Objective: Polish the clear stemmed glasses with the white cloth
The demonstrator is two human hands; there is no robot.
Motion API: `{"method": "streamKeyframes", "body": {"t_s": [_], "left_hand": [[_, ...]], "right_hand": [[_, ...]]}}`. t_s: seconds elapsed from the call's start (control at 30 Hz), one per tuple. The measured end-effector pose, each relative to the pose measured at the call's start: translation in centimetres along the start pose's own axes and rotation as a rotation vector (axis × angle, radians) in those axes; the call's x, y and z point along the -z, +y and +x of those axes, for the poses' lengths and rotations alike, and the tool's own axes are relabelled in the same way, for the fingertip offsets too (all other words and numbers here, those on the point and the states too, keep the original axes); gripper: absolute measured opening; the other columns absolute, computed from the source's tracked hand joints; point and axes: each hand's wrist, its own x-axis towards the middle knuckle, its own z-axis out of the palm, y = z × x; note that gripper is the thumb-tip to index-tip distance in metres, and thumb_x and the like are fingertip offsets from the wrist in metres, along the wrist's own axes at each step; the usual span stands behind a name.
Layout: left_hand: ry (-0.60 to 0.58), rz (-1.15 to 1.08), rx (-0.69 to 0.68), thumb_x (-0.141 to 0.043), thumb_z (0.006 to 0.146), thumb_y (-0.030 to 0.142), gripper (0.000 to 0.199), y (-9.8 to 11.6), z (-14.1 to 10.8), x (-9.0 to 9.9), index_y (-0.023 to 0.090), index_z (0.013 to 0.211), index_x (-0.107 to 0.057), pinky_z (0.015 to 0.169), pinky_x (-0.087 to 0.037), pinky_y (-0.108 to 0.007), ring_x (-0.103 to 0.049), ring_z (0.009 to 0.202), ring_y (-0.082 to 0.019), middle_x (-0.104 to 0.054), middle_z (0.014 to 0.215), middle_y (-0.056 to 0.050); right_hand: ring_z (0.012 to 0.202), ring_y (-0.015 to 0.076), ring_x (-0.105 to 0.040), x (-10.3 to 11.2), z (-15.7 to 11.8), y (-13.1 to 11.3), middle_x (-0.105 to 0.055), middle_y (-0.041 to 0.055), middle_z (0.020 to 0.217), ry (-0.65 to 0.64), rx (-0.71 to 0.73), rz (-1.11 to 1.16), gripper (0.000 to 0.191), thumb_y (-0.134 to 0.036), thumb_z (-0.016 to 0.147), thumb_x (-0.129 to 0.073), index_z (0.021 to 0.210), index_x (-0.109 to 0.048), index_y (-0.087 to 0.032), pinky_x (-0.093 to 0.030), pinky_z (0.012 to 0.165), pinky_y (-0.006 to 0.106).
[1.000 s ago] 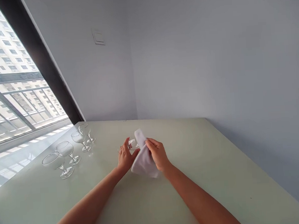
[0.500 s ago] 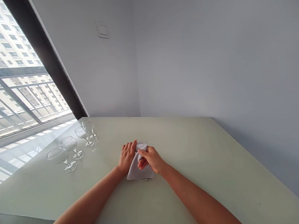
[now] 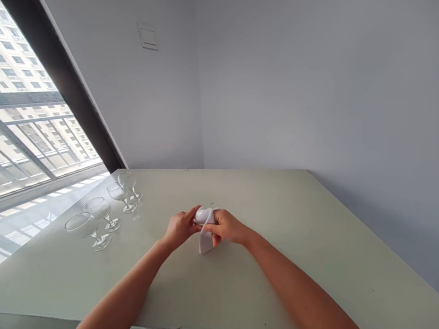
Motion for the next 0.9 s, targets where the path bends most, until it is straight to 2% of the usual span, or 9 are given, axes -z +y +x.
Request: {"method": "streamKeyframes", "body": {"t_s": [0.13, 0.3, 0.43, 0.5, 0.63, 0.67, 0.7, 0.83, 0.9], "left_hand": [[-0.395, -0.392, -0.011, -0.039, 0.078, 0.061, 0.054, 0.4, 0.1, 0.7, 0.014, 0.096, -0.058, 0.053, -0.037, -0.023, -0.051, 0.057, -0.012, -0.059, 0.068, -0.002], [0.148, 0.072, -0.001, -0.048, 0.079, 0.051, 0.044, 1.0, 0.3, 0.2, 0.021, 0.112, -0.054, 0.076, -0.037, -0.032, -0.053, 0.078, -0.018, -0.062, 0.079, -0.005], [0.234, 0.160, -0.059, -0.043, 0.084, 0.044, 0.032, 0.5, 0.3, -0.1, 0.021, 0.098, -0.062, 0.074, -0.035, -0.031, -0.050, 0.067, -0.016, -0.057, 0.062, -0.003], [0.099, -0.021, -0.014, -0.041, 0.084, 0.047, 0.036, 0.1, 0.3, 0.1, 0.020, 0.087, -0.064, 0.065, -0.036, -0.027, -0.047, 0.060, -0.013, -0.054, 0.059, -0.001], [-0.424, -0.453, -0.019, -0.031, 0.086, 0.051, 0.049, 0.0, 0.3, 0.6, 0.015, 0.078, -0.063, 0.053, -0.036, -0.022, -0.042, 0.051, -0.009, -0.050, 0.056, 0.001], [-0.456, -0.468, -0.021, -0.029, 0.087, 0.050, 0.049, 0.2, 0.3, 0.6, 0.015, 0.082, -0.063, 0.053, -0.037, -0.022, -0.043, 0.051, -0.009, -0.051, 0.057, 0.000], [-0.399, -0.424, -0.009, -0.030, 0.087, 0.048, 0.046, 0.5, 0.3, 0.5, 0.015, 0.088, -0.063, 0.055, -0.038, -0.023, -0.045, 0.054, -0.010, -0.054, 0.061, -0.001], [0.152, 0.059, -0.049, -0.042, 0.085, 0.037, 0.031, 1.3, 0.4, -0.3, 0.021, 0.107, -0.057, 0.080, -0.038, -0.034, -0.054, 0.081, -0.017, -0.063, 0.084, -0.007], [0.244, 0.197, -0.123, -0.045, 0.084, 0.035, 0.029, 1.2, 0.4, -0.4, 0.021, 0.106, -0.058, 0.087, -0.033, -0.037, -0.054, 0.082, -0.018, -0.063, 0.079, -0.007]], "right_hand": [[0.048, 0.0126, -0.059, 1.0, -0.6, -0.7, -0.059, -0.0018, 0.056, -0.145, -0.038, -0.114, 0.019, -0.034, 0.075, -0.058, 0.080, -0.062, -0.016, -0.045, 0.054, 0.025], [0.043, 0.0117, -0.055, 1.5, 1.2, 0.5, -0.057, -0.0016, 0.053, 0.144, -0.080, 0.155, 0.033, -0.040, 0.071, -0.062, 0.088, -0.060, -0.012, -0.043, 0.045, 0.024], [0.041, 0.0088, -0.052, 1.8, 1.2, 0.4, -0.057, -0.0020, 0.055, 0.121, -0.029, 0.195, 0.031, -0.038, 0.073, -0.061, 0.090, -0.060, -0.013, -0.041, 0.047, 0.023], [0.042, 0.0087, -0.053, 2.1, 0.4, -0.2, -0.056, -0.0033, 0.051, 0.044, -0.010, 0.057, 0.026, -0.035, 0.074, -0.060, 0.089, -0.061, -0.014, -0.042, 0.052, 0.023], [0.044, 0.0107, -0.056, 3.3, -1.0, -1.0, -0.056, -0.0037, 0.047, -0.149, -0.055, -0.100, 0.022, -0.033, 0.075, -0.060, 0.085, -0.061, -0.014, -0.042, 0.054, 0.024], [0.044, 0.0110, -0.056, 3.5, -1.0, -0.9, -0.056, -0.0035, 0.047, -0.155, -0.060, -0.089, 0.022, -0.033, 0.074, -0.060, 0.084, -0.061, -0.014, -0.042, 0.053, 0.024], [0.043, 0.0110, -0.055, 3.5, -0.8, -0.6, -0.055, -0.0034, 0.046, -0.125, -0.059, -0.061, 0.022, -0.033, 0.073, -0.061, 0.083, -0.062, -0.013, -0.042, 0.052, 0.024], [0.039, 0.0082, -0.050, 2.7, 0.9, 1.1, -0.055, -0.0033, 0.050, 0.144, -0.073, 0.228, 0.028, -0.036, 0.070, -0.064, 0.086, -0.061, -0.013, -0.038, 0.043, 0.021], [0.037, 0.0058, -0.047, 1.9, 1.4, 1.6, -0.057, -0.0027, 0.056, 0.188, -0.082, 0.359, 0.031, -0.037, 0.068, -0.064, 0.087, -0.061, -0.013, -0.035, 0.042, 0.020]]}}
